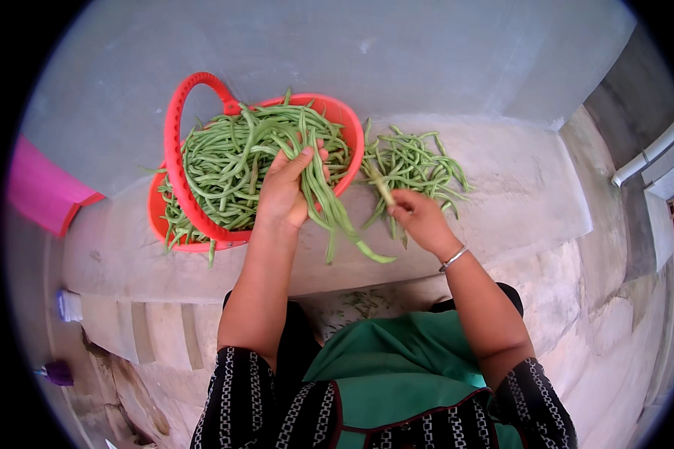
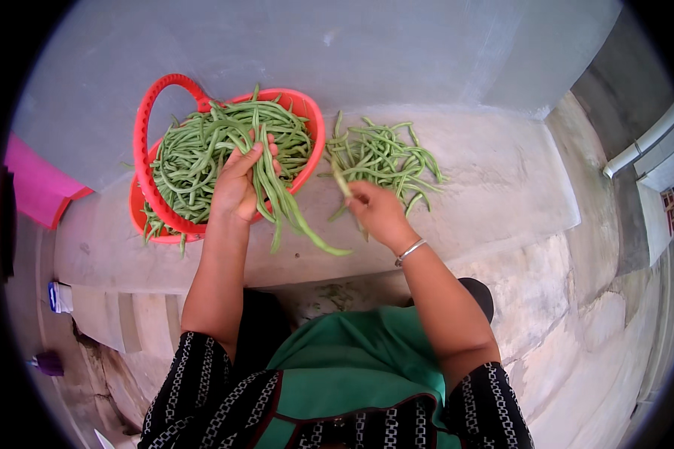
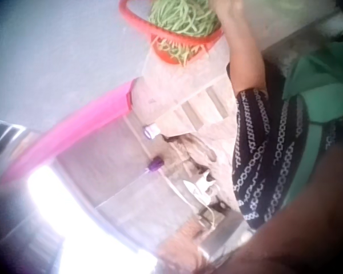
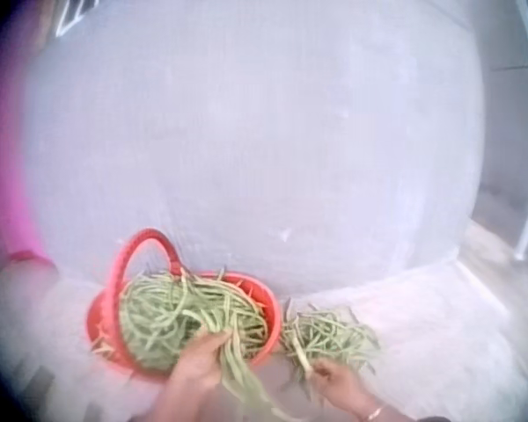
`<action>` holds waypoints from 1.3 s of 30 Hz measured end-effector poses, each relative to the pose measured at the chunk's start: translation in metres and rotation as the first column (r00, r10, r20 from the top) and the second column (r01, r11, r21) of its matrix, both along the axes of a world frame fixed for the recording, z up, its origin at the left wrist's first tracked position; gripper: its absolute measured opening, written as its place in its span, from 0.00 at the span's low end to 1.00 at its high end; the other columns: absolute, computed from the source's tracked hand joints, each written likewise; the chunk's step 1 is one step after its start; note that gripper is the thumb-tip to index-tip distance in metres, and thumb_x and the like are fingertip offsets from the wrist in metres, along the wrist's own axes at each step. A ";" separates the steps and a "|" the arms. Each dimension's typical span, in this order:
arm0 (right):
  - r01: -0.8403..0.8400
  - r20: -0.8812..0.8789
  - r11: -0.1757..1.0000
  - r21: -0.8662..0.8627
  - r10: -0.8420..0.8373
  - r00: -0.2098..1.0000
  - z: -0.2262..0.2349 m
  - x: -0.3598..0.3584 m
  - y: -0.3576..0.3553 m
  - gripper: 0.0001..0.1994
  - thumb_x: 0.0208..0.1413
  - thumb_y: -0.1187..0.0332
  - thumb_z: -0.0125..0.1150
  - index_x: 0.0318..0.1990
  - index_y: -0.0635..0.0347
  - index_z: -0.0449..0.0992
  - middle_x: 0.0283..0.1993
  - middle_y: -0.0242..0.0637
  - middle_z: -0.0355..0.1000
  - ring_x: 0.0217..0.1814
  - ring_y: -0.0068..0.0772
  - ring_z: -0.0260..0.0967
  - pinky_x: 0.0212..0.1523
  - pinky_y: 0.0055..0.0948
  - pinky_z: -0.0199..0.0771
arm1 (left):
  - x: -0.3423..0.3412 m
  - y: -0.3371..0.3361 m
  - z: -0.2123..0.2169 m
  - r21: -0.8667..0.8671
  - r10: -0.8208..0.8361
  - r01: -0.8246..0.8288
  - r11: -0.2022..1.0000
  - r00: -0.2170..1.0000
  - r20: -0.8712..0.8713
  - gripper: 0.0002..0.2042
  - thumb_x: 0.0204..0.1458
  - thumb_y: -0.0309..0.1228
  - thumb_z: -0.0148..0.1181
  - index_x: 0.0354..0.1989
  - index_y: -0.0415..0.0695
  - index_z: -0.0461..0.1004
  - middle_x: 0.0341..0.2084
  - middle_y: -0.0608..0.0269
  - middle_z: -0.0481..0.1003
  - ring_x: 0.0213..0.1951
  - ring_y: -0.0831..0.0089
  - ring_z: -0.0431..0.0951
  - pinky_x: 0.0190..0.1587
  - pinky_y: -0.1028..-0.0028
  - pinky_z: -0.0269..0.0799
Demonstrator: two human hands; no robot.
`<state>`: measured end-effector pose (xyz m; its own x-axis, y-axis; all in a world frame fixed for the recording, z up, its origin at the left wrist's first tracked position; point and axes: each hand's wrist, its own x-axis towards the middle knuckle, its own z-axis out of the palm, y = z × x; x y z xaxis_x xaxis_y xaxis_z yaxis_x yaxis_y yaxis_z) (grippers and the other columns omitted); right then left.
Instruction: The person sits and trims the ends off green beans by hand, picking them from a red basket and placing the trimmed pieces on the floor.
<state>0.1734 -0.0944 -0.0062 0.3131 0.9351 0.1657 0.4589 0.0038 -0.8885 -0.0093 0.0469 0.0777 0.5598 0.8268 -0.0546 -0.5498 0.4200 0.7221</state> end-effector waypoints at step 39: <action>0.223 -0.192 0.943 0.246 -0.178 0.965 0.070 0.032 -0.028 0.11 0.54 0.74 0.54 0.46 0.59 0.71 0.41 0.35 0.72 0.43 0.26 0.69 0.43 0.25 0.69 | 0.024 -0.065 -0.026 0.747 0.092 0.595 0.296 0.761 -0.643 0.20 0.57 0.32 0.48 0.56 0.37 0.58 0.34 0.59 0.69 0.31 0.77 0.68 0.35 0.76 0.67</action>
